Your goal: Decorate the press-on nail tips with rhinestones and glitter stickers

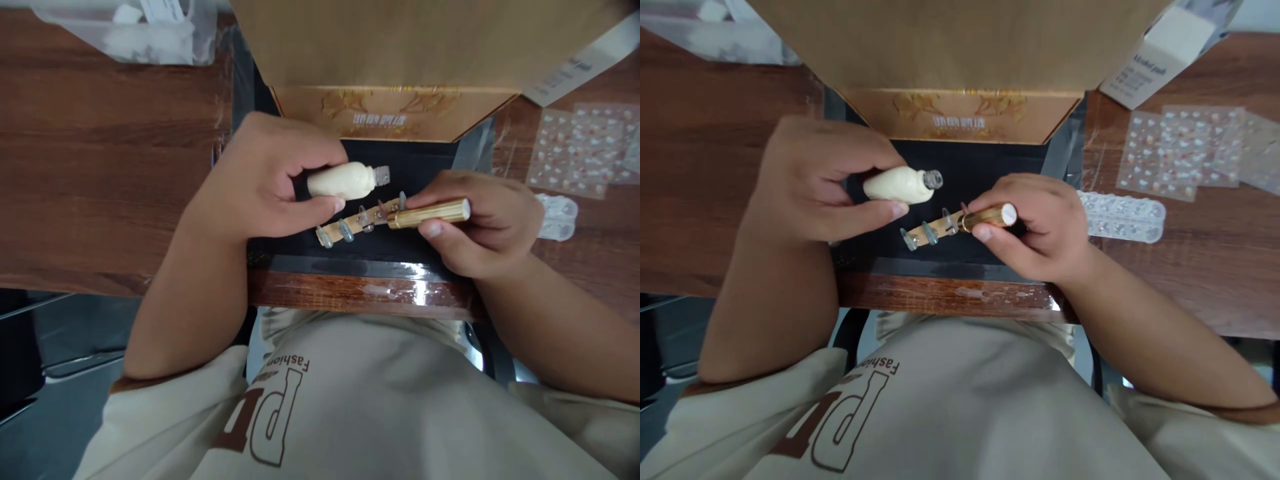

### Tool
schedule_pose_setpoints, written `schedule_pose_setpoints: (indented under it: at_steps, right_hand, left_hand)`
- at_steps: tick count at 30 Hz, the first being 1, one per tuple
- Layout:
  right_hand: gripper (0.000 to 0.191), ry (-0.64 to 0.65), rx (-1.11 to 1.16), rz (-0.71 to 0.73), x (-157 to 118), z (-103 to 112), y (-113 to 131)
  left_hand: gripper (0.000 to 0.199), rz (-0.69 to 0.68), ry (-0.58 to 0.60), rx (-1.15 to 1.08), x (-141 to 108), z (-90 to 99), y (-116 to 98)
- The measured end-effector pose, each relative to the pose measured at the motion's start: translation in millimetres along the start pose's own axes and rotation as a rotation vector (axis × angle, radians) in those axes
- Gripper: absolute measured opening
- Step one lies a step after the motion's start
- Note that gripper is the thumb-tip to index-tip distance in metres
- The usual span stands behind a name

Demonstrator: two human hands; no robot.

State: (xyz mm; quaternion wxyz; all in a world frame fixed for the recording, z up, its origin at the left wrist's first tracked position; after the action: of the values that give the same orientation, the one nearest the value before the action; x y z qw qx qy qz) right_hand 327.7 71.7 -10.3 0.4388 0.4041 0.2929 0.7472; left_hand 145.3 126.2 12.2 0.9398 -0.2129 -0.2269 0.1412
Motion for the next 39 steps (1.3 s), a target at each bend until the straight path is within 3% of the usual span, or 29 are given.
schedule_pose_setpoints:
  at_steps: [4,8,13,17,20,22,25,32,39]
  right_hand:
    - [0.013,-0.121,-0.008,-0.135,-5.7,4.0,-15.4]
    - [0.020,-0.237,0.036,-0.097,-7.9,9.5,-18.0]
    - [0.018,-0.124,-0.018,-0.119,-6.6,1.7,-14.0]
    - [0.021,-0.224,-0.087,-0.218,-7.2,8.3,-19.4]
    - [0.022,-0.281,-0.036,-0.148,-7.8,13.0,-16.5]
    - [0.022,-0.226,0.001,-0.116,-7.7,10.4,-13.3]
    - [0.021,-0.118,-0.037,-0.182,-7.5,3.8,-13.1]
    - [0.025,-0.229,-0.115,-0.221,-8.0,12.2,-14.1]
    - [0.023,-0.088,-0.109,-0.128,-8.0,5.4,-11.7]
  left_hand:
    - [0.025,-0.005,-0.013,0.031,-0.6,-0.7,3.3]
    - [0.045,-0.040,-0.015,0.061,-1.3,-0.9,4.2]
    - [0.057,0.015,0.000,0.083,-3.2,-1.1,7.6]
    - [0.063,0.017,-0.007,0.078,-4.2,-0.7,7.2]
    - [0.064,0.031,-0.011,0.080,-4.5,-0.1,7.5]
    - [0.065,0.051,-0.008,0.067,-4.7,-0.7,8.7]
    - [0.064,0.046,-0.026,0.057,-4.9,-0.8,9.4]
    - [0.065,0.037,-0.010,0.096,-5.1,-2.2,10.3]
    - [0.064,-0.001,-0.077,0.113,-3.9,-0.5,10.9]
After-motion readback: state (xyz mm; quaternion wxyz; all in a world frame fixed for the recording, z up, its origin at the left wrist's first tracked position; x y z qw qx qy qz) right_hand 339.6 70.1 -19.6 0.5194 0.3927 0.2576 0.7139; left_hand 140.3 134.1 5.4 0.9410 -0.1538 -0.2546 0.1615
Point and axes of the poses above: each hand's wrist, its own x-axis towards the middle knuckle, its own z-axis out of the back of the hand, y = z × x, the point moved 6 cm from there along x, towards the middle knuckle, and after that the axes turned 12 degrees about -z, right-handed, at the moved point
